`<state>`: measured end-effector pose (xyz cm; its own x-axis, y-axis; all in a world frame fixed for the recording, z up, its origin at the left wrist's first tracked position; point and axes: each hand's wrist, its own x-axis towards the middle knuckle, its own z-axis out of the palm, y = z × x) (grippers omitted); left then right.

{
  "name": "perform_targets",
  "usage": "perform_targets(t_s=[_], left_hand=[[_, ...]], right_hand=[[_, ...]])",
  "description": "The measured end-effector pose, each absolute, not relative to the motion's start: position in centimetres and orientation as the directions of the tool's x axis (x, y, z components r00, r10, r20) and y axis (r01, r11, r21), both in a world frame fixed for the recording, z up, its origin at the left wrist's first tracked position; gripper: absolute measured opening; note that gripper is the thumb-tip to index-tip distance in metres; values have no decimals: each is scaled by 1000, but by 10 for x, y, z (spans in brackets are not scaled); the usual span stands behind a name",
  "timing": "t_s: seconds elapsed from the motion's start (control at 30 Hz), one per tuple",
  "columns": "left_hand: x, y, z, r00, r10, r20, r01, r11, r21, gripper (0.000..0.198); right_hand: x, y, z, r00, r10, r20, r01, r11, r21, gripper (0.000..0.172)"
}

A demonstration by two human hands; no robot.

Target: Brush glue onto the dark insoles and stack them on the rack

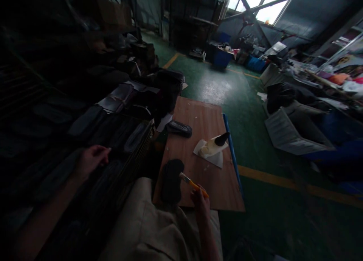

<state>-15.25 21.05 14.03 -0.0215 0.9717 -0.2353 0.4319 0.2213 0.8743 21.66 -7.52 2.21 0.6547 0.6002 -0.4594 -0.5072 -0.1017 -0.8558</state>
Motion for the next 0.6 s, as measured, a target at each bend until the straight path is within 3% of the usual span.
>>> perform_targets(t_s=[0.07,0.13,0.27,0.4,0.6], left_hand=[[-103,149,118,262,892,-368,400,247,883,30],[-57,95,91,406,750,-523,489,305,817,28],[3,39,41,284,751,-595,766,195,612,18],[17,27,13,212,800,-561,858,123,499,21],[19,17,-8,133,690,-711,699,444,561,18]], right_hand=[[218,-66,27,641,585,-498,-546,-108,-831,62],[217,-56,36,637,607,-475,-523,-111,-845,59],[218,-33,54,625,720,-302,-323,-113,-939,46],[221,-10,59,581,801,-144,-90,-112,-990,35],[222,15,48,433,901,21,247,-97,-964,27]])
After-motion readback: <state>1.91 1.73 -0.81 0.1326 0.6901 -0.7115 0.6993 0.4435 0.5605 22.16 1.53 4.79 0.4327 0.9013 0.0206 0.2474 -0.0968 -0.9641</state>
